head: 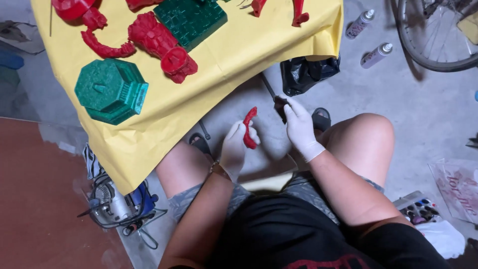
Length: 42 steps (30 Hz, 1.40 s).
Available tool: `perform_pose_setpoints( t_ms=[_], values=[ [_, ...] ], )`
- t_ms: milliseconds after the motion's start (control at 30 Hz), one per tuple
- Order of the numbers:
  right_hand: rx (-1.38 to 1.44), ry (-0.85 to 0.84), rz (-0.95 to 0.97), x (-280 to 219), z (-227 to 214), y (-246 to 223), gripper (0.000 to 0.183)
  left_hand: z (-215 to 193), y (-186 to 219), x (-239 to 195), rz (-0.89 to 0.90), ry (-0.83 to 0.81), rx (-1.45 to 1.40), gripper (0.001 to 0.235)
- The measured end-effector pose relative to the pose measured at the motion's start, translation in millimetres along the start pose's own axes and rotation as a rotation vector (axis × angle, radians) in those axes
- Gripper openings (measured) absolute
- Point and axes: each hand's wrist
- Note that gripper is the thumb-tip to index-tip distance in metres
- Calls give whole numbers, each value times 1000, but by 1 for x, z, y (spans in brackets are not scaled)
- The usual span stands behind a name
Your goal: Sanding and smoothing 3D printed plastic parts using sandpaper and a sanding block to remove surface imperfections.
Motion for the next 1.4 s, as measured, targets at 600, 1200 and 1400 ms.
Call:
perform_pose_setpoints(
  t_ms=[600, 1200, 1400],
  values=[
    [-342, -178, -897, 13, 37, 91, 33, -3, -11, 6, -562, -41, -489, 42],
    [-306, -143, -706, 28, 19, 64, 48, -22, -22, 31, -678, -454, -818, 39],
    [-274, -251, -719, -20, 16, 14, 46, -34, -56, 42, -742, -581, -880, 39]
  ],
)
Point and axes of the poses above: each hand's wrist, its own x-axis towards the middle knuckle, its own z-axis out of the palm, y = z × x, and after that the axes turned 14 degrees about y, right-handed
